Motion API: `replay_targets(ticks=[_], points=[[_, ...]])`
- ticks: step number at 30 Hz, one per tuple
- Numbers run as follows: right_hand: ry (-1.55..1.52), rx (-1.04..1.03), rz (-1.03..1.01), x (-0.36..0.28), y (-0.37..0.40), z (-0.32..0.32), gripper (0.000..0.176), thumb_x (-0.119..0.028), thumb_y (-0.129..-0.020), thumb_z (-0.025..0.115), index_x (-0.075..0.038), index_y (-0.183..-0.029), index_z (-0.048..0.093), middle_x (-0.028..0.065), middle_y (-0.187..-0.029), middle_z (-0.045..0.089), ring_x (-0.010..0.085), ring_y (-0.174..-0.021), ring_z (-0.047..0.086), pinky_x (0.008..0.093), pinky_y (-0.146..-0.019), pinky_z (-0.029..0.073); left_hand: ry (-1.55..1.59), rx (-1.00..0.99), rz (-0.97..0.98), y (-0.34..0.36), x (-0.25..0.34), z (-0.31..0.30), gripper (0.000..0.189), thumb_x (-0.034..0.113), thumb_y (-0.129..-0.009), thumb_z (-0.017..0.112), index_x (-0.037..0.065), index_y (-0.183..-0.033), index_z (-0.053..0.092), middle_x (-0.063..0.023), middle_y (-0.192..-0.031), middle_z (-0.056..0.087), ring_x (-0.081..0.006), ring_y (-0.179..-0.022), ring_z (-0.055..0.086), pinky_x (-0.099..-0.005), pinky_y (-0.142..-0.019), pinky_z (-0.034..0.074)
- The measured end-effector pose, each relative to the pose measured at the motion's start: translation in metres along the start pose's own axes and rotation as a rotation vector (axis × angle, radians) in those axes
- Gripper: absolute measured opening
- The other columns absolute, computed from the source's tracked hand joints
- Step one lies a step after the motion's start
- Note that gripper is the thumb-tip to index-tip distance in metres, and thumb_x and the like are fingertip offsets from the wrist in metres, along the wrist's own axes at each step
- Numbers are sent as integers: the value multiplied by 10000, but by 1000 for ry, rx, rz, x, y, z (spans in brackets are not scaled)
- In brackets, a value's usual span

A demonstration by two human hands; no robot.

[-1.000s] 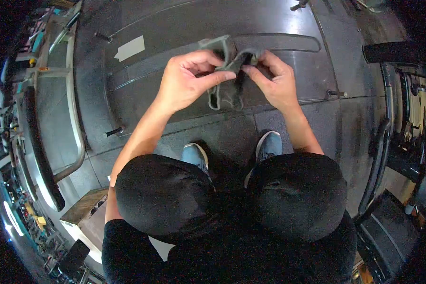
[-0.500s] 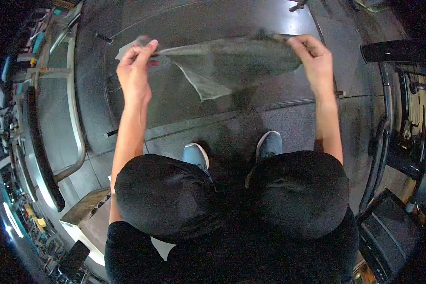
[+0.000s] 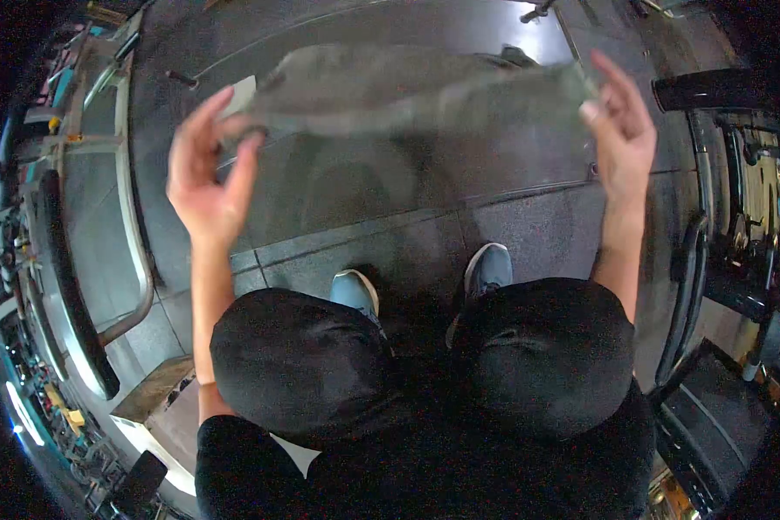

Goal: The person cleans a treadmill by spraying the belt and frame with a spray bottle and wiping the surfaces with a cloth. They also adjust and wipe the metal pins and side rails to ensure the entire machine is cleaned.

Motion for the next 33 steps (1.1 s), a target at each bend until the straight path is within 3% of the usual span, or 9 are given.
replay_targets(ticks=[3,5,9,13,19,22,28,31,33], points=[[155,-134,144,42,59,6,552,27,-842,775,-24,-1370,620,32,-1135,696,161,-1040,644,309,-937,507,-60,-236,26,67,-37,9,476,-89,-836,699,34,-1295,667,-117,-1139,775,-240,-1165,698,-419,-1069,485],[298,-187,210,89,100,8,534,20,-825,784,-37,-1336,639,40,-1103,702,199,-1049,655,333,-950,509,-136,-339,-233,106,-53,26,367,-107,-769,702,75,-1078,780,-75,-1163,778,-228,-1110,726,-381,-1016,531],[493,-343,322,163,165,7,364,14,-815,790,-18,-1162,686,83,-1064,687,204,-1045,649,351,-965,492,-171,-385,-264,184,-101,60,343,-67,-775,737,78,-1083,779,-70,-1124,780,-269,-1037,733,-374,-954,558],[508,-374,401,174,194,4,249,-11,-809,794,1,-1035,691,116,-1039,700,220,-1030,673,371,-946,500,-165,-508,-250,209,-119,68,286,-24,-789,757,73,-1057,784,-89,-1092,777,-298,-1009,725,-376,-908,570],[519,-450,549,150,182,0,196,-53,-846,791,-4,-1023,722,110,-1033,754,214,-1035,705,361,-919,521,-219,-613,-351,185,-119,50,252,54,-830,794,96,-1079,793,-94,-1062,781,-270,-946,743,-363,-811,587],[495,-392,460,130,143,1,186,-52,-853,788,-6,-1024,731,85,-1032,765,197,-1021,709,342,-902,525,-144,-604,-378,147,-127,44,229,95,-847,802,103,-1075,802,-88,-1016,789,-244,-905,755,-350,-802,586],[731,-279,340,173,30,-10,322,-250,-897,809,-21,-1108,727,88,-997,763,155,-930,696,318,-839,534,-160,-482,-420,19,-160,73,208,157,-917,774,52,-1095,783,-44,-816,761,-69,-757,679,-263,-759,542],[680,-200,304,231,-10,-7,384,-270,-893,813,-11,-1155,704,95,-984,770,149,-896,701,326,-803,537,-262,-439,-387,-10,-222,105,380,297,-899,805,52,-1183,744,-103,-972,780,-139,-869,732,-305,-803,569],[618,-128,315,268,-16,-5,496,-380,-875,816,-15,-1186,691,126,-961,770,226,-894,729,362,-794,544,-349,-395,-344,2,-244,116,467,361,-884,820,43,-1213,728,-123,-1036,779,-162,-926,738,-320,-825,576]])
Point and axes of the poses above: each hand's wrist, its own y-axis away from the middle knuckle, its own z-axis out of the palm, x = y × z, the point moved 5 cm from there along -y, towards the middle knuckle
